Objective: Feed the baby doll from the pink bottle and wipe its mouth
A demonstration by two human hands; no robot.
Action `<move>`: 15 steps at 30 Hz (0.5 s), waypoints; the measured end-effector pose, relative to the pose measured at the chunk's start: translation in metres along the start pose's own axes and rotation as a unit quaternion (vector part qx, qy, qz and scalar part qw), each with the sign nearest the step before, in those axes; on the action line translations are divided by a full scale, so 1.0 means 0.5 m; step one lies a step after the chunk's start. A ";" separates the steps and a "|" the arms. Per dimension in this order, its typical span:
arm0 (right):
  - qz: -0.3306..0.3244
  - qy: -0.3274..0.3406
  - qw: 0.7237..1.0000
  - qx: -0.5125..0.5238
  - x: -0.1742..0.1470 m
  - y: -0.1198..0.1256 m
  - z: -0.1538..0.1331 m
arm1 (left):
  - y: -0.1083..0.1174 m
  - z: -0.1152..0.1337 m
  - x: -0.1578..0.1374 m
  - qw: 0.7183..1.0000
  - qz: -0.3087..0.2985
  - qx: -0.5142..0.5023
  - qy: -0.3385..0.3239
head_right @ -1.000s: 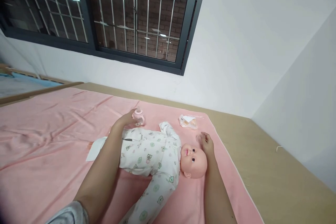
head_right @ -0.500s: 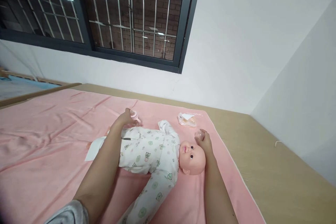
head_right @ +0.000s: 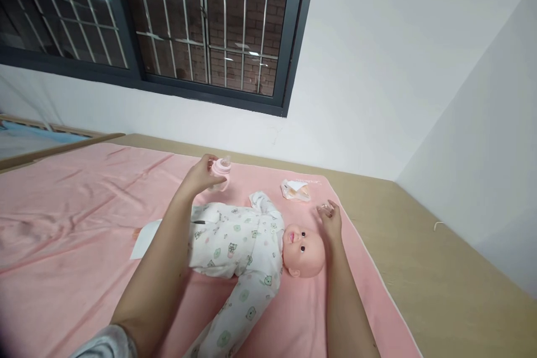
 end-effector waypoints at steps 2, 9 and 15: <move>0.012 0.002 0.999 0.036 -0.001 0.009 -0.042 | 0.004 0.060 -0.019 0.999 -0.003 -0.028 -0.037; -0.008 0.136 0.976 0.167 -0.106 -0.013 -0.268 | -0.004 0.245 -0.114 0.980 -0.087 -0.087 -0.155; -0.030 0.262 0.948 0.175 -0.271 -0.035 -0.406 | -0.018 0.311 -0.155 0.969 -0.099 -0.080 -0.213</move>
Point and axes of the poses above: each hand's wrist, its own x-axis towards the middle knuckle, its own y-axis out of the back of the hand, z = x × y, the point moved 6 cm from there along x, towards the middle knuckle, and after that the axes turned 7 degrees about -y, right-handed, at the moved point
